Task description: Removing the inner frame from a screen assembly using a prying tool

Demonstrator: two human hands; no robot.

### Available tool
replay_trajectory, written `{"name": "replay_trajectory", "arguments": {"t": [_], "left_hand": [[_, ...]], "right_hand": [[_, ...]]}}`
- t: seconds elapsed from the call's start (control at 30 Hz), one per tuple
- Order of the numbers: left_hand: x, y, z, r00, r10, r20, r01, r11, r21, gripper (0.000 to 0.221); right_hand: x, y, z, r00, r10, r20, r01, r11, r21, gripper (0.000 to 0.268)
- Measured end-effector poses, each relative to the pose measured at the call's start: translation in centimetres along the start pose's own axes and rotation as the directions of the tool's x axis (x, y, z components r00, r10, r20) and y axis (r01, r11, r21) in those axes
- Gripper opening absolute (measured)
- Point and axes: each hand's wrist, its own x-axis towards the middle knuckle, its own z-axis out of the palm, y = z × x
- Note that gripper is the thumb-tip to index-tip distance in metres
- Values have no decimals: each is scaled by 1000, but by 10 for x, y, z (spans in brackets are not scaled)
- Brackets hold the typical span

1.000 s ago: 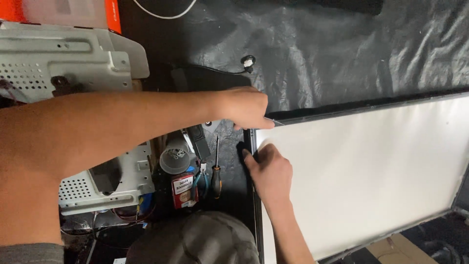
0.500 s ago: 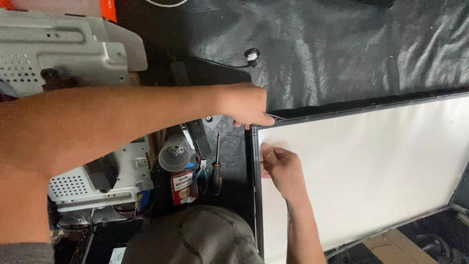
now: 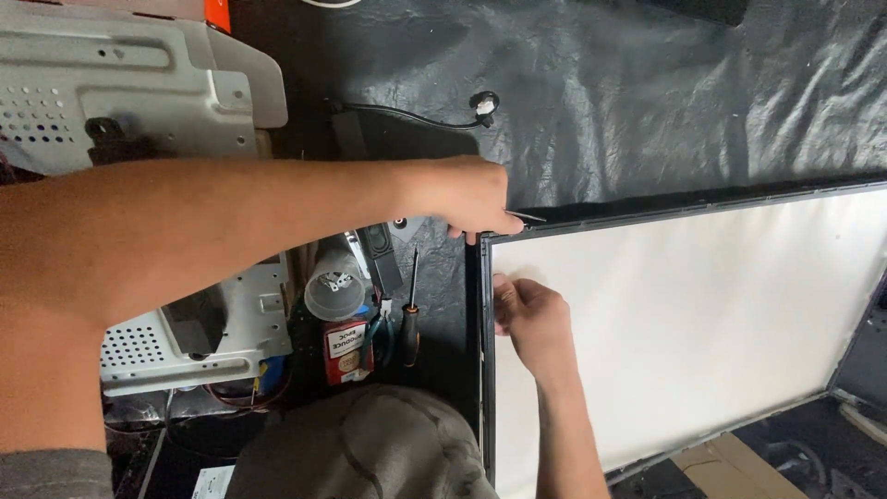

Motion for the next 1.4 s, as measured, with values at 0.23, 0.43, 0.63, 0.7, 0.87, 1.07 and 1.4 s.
{"name": "replay_trajectory", "arguments": {"t": [0.23,0.43,0.63,0.7,0.87,1.07,1.4], "left_hand": [[8,-7,7,1000,10,-23,-10,1000,11,53],[1,-5,7,999,16,-41,-16,1000,-17,54],[-5,-1,1,1000,-7,-22,6,999,-40,56],[-7,3,-1,999,-37,-12,37,998,-46,59],[1,6,-7,995,-101,-28,101,995,11,76],[11,8,-16,977,-155,-149,166,984,67,79],[22,18,0,972,-78,-220,85,996,26,45]], "right_hand": [[-5,-11,-2,1000,23,20,-21,996,-88,49],[-9,-9,-1,1000,26,3,-26,995,-92,55],[-27,-44,6,997,-41,-61,23,965,-259,65],[-19,-40,17,989,-115,-96,63,900,-432,68],[-4,-30,36,932,-282,-228,52,726,-685,41],[15,-8,51,925,-242,-294,-38,708,-705,34],[-19,2,30,905,-155,-395,-107,818,-566,41]]}}
